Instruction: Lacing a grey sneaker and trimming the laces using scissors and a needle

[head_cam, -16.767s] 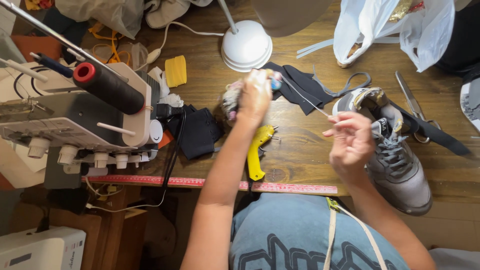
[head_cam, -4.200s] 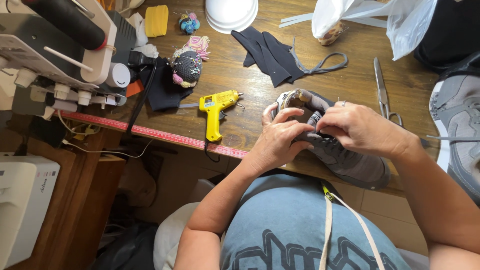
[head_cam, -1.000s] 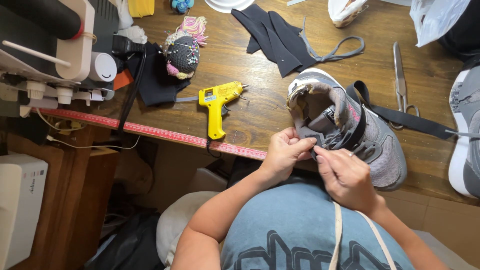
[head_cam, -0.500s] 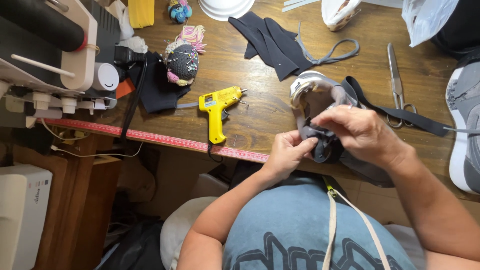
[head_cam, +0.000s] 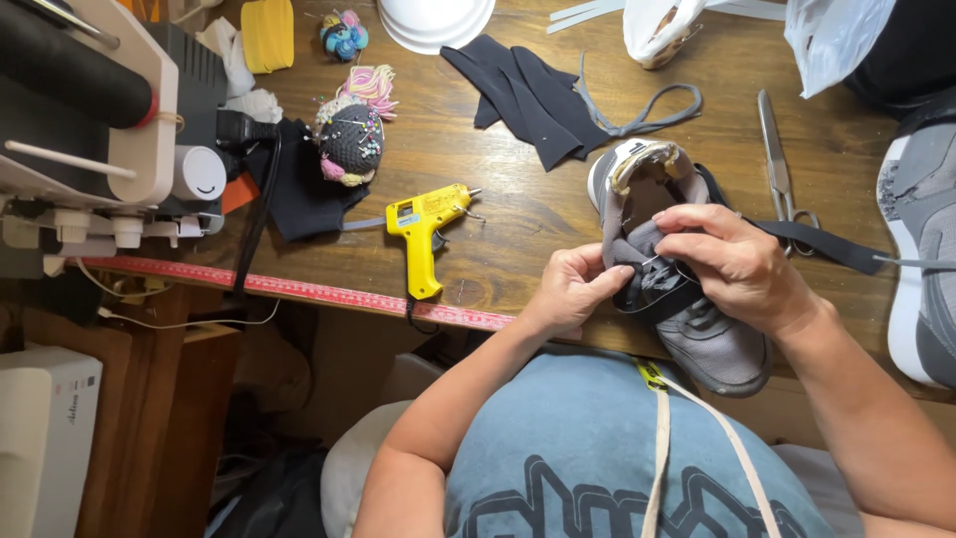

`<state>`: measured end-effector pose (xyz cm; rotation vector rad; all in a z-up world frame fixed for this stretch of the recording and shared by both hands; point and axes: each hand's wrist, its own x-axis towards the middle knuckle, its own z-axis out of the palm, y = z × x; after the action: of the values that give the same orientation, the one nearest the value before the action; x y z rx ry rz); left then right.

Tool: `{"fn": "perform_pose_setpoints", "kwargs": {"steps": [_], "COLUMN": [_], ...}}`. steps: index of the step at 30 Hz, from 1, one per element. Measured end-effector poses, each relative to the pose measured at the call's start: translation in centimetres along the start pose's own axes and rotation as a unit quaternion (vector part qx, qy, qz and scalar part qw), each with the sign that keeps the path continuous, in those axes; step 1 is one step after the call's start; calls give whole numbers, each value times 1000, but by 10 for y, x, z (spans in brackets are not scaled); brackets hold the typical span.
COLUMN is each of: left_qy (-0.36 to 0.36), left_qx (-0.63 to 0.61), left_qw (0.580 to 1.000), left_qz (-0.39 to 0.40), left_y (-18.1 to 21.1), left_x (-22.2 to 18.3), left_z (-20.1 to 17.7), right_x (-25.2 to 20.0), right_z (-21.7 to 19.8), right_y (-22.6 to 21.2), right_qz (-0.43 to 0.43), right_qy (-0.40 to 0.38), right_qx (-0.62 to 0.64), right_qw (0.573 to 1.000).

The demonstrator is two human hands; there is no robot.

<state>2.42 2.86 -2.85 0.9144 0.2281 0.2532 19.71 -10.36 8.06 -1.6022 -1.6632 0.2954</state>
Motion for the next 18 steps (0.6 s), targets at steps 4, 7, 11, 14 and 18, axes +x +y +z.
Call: {"fn": "perform_pose_setpoints", "kwargs": {"steps": [4, 7, 11, 14, 18], "left_qy": [-39, -36, -34, -36, -56], "left_qx": [-5, -11, -3, -6, -14], "left_qw": [999, 999, 999, 999, 998], "left_qz": [-2, 7, 2, 0, 9], "left_y": [3, 3, 0, -4, 0], "left_x": [3, 3, 3, 4, 5], "left_z": [-3, -3, -5, -8, -8], "right_x": [-1, 0, 0, 0, 0], "right_z": [1, -2, -5, -3, -1], "right_y": [2, 1, 0, -1, 3], "right_qz": [5, -8, -19, -21, -1], "right_qy": [7, -16, -41, -46, -48], "right_qx": [-20, -50, -111, -133, -108], "right_qw": [1000, 999, 993, 990, 993]}}
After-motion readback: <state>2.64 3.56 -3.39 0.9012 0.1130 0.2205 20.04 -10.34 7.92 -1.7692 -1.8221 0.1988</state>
